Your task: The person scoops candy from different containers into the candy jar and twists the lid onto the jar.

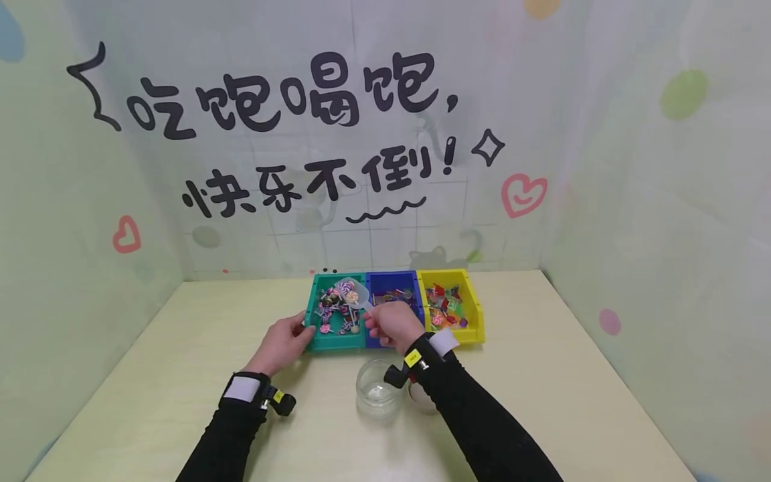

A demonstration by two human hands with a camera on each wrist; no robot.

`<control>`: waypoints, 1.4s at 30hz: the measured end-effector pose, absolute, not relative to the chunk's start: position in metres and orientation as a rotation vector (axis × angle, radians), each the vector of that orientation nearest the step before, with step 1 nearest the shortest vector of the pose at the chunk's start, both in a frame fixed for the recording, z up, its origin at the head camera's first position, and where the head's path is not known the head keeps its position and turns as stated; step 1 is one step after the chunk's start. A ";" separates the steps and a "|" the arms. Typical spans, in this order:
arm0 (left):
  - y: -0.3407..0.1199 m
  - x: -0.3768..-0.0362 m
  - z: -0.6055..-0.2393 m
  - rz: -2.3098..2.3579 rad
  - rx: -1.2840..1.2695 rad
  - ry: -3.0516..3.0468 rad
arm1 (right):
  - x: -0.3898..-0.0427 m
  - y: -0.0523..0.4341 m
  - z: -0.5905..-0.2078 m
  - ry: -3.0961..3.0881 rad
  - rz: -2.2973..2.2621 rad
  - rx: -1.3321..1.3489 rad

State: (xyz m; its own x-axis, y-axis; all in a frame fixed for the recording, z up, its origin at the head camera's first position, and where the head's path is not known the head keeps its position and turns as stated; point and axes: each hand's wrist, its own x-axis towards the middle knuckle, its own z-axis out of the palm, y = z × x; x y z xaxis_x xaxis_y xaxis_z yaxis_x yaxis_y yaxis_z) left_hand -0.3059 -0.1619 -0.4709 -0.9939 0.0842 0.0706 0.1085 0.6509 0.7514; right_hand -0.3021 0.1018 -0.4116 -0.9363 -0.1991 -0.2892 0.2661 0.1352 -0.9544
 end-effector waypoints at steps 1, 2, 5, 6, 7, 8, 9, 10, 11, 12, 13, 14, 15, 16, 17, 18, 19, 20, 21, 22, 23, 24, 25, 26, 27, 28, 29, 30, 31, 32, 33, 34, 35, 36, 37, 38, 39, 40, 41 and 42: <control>-0.163 -0.306 -0.471 -1.291 -0.163 -2.826 | -0.303 0.104 -0.412 2.068 -1.871 0.066; -0.163 -0.306 -0.471 -1.289 -0.160 -2.824 | -0.303 0.106 -0.412 2.066 -1.879 0.063; -0.165 -0.305 -0.472 -1.285 -0.155 -2.822 | -0.303 0.113 -0.412 2.069 -1.912 0.039; -0.166 -0.305 -0.472 -1.284 -0.151 -2.823 | -0.303 0.115 -0.412 2.071 -1.925 0.036; -0.166 -0.304 -0.472 -1.276 -0.155 -2.826 | -0.302 0.118 -0.411 2.077 -1.936 0.027; -0.167 -0.304 -0.473 -1.276 -0.155 -2.828 | -0.302 0.121 -0.409 2.081 -1.948 0.016; -0.168 -0.303 -0.473 -1.275 -0.157 -2.831 | -0.301 0.124 -0.408 2.088 -1.958 0.001; -0.169 -0.303 -0.473 -1.271 -0.162 -2.834 | -0.300 0.127 -0.406 2.090 -1.972 -0.002; -0.170 -0.302 -0.473 -1.263 -0.165 -2.837 | -0.300 0.130 -0.404 2.099 -1.983 -0.018; -0.172 -0.301 -0.472 -1.260 -0.162 -2.840 | -0.300 0.133 -0.402 2.107 -1.991 -0.031; -0.173 -0.300 -0.472 -1.252 -0.159 -2.841 | -0.300 0.137 -0.401 2.121 -1.993 -0.053; -0.174 -0.300 -0.471 -1.250 -0.150 -2.839 | -0.300 0.141 -0.399 2.134 -1.997 -0.072; -0.176 -0.299 -0.470 -1.240 -0.145 -2.836 | -0.299 0.145 -0.397 2.149 -1.996 -0.083; -0.177 -0.298 -0.468 -1.228 -0.138 -2.830 | -0.299 0.150 -0.395 2.161 -1.997 -0.093; -0.178 -0.298 -0.466 -1.222 -0.128 -2.819 | -0.299 0.154 -0.392 2.175 -1.994 -0.108; -0.178 -0.297 -0.463 -1.220 -0.123 -2.803 | -0.299 0.159 -0.390 2.191 -1.984 -0.119; -0.179 -0.297 -0.461 -1.217 -0.118 -2.784 | -0.298 0.164 -0.388 2.202 -1.977 -0.128; -0.179 -0.296 -0.459 -1.224 -0.114 -2.760 | -0.297 0.168 -0.385 2.209 -1.966 -0.136; -0.178 -0.295 -0.456 -1.234 -0.105 -2.736 | -0.296 0.173 -0.383 2.213 -1.953 -0.140; -0.178 -0.294 -0.453 -1.250 -0.096 -2.709 | -0.295 0.177 -0.381 2.218 -1.938 -0.157; -0.177 -0.292 -0.451 -1.271 -0.092 -2.681 | -0.293 0.181 -0.378 2.221 -1.924 -0.165; -0.176 -0.291 -0.448 -1.290 -0.090 -2.657 | -0.291 0.185 -0.376 2.223 -1.907 -0.177; -0.176 -0.289 -0.445 -1.308 -0.092 -2.634 | -0.289 0.189 -0.374 2.224 -1.894 -0.185; -0.174 -0.288 -0.443 -1.321 -0.100 -2.615 | -0.287 0.194 -0.372 2.225 -1.880 -0.196; -0.173 -0.287 -0.441 -1.332 -0.111 -2.599 | -0.285 0.198 -0.371 2.226 -1.872 -0.201; -0.172 -0.285 -0.439 -1.346 -0.129 -2.586 | -0.283 0.202 -0.369 2.229 -1.865 -0.208; -0.170 -0.284 -0.437 -1.360 -0.152 -2.575 | -0.281 0.206 -0.368 2.231 -1.862 -0.210; -0.169 -0.282 -0.435 -1.376 -0.178 -2.566 | -0.279 0.210 -0.367 2.233 -1.859 -0.218; -0.167 -0.281 -0.433 -1.398 -0.202 -2.557 | -0.277 0.213 -0.366 2.237 -1.857 -0.224; -0.166 -0.279 -0.431 -1.426 -0.225 -2.550 | -0.275 0.217 -0.365 2.240 -1.854 -0.232; -0.164 -0.277 -0.429 -1.457 -0.248 -2.543 | -0.272 0.220 -0.363 2.247 -1.850 -0.238; -0.163 -0.274 -0.427 -1.493 -0.270 -2.537 | -0.270 0.224 -0.362 2.253 -1.846 -0.243; -0.161 -0.271 -0.425 -1.528 -0.297 -2.533 | -0.268 0.227 -0.361 2.258 -1.841 -0.248; -0.159 -0.269 -0.425 -1.565 -0.326 -2.529 | -0.266 0.230 -0.360 2.261 -1.837 -0.250; -0.158 -0.266 -0.424 -1.601 -0.351 -2.525 | -0.264 0.233 -0.359 2.265 -1.830 -0.252; -0.155 -0.263 -0.424 -1.631 -0.381 -2.522 | -0.262 0.236 -0.358 2.267 -1.826 -0.252; -0.153 -0.260 -0.425 -1.658 -0.409 -2.521 | -0.260 0.239 -0.357 2.266 -1.819 -0.253; -0.151 -0.258 -0.426 -1.686 -0.439 -2.519 | -0.258 0.242 -0.356 2.265 -1.814 -0.250; -0.148 -0.255 -0.428 -1.706 -0.471 -2.518 | -0.256 0.244 -0.355 2.262 -1.808 -0.248; -0.145 -0.253 -0.431 -1.727 -0.500 -2.516 | -0.254 0.247 -0.355 2.260 -1.799 -0.244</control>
